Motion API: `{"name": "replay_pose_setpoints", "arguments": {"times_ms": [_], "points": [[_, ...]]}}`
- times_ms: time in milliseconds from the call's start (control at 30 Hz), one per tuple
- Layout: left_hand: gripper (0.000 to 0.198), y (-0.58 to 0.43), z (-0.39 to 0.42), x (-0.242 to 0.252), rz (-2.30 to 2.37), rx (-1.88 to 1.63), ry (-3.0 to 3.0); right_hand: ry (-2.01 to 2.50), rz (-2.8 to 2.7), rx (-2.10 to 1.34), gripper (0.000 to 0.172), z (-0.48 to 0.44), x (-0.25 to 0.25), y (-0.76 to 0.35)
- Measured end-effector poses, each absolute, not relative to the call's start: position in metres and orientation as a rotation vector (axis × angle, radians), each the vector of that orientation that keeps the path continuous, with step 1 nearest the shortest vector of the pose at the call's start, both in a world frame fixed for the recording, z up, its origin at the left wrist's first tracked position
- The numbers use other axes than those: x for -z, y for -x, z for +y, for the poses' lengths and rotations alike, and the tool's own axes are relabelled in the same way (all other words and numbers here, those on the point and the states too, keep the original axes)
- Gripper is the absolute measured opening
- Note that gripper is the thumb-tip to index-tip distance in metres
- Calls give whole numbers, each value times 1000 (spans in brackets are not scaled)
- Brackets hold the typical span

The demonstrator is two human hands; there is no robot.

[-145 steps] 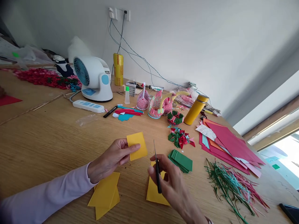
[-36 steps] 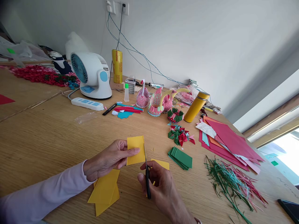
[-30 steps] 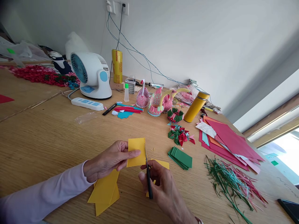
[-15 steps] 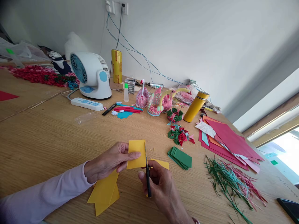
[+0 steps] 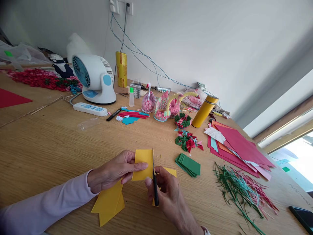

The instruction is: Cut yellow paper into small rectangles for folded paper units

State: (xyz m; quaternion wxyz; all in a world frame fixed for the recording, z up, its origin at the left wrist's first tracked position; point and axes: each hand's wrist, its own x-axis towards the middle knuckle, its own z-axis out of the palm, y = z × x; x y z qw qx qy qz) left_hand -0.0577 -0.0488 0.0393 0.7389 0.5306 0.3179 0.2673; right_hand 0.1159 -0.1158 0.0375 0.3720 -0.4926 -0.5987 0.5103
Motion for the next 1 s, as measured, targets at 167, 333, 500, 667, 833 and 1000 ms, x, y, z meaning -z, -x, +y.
{"name": "replay_pose_setpoints", "arguments": {"times_ms": [167,333,500,667,833,1000], "points": [[29,57,-50,-39,683,-576,-1144,1277,-1509,-1311,42,-115,-38,-115],[30,56,-49,-36,714,-583,-1139,1316,-1429,-1351,47,-116,-35,-113],[32,56,-48,-34,725,-598,-1140,1315,-1374,-1390,48,-115,-32,-111],[34,57,-48,-35,746,-601,-1157,1293,-1377,-1424,46,-115,-32,-113],[36,57,-50,-34,744,-579,-1156,1314,-1375,-1429,48,-116,-32,-113],[37,65,-45,-39,831,-579,-1180,1387,-1384,-1434,46,-117,-38,-123]]}}
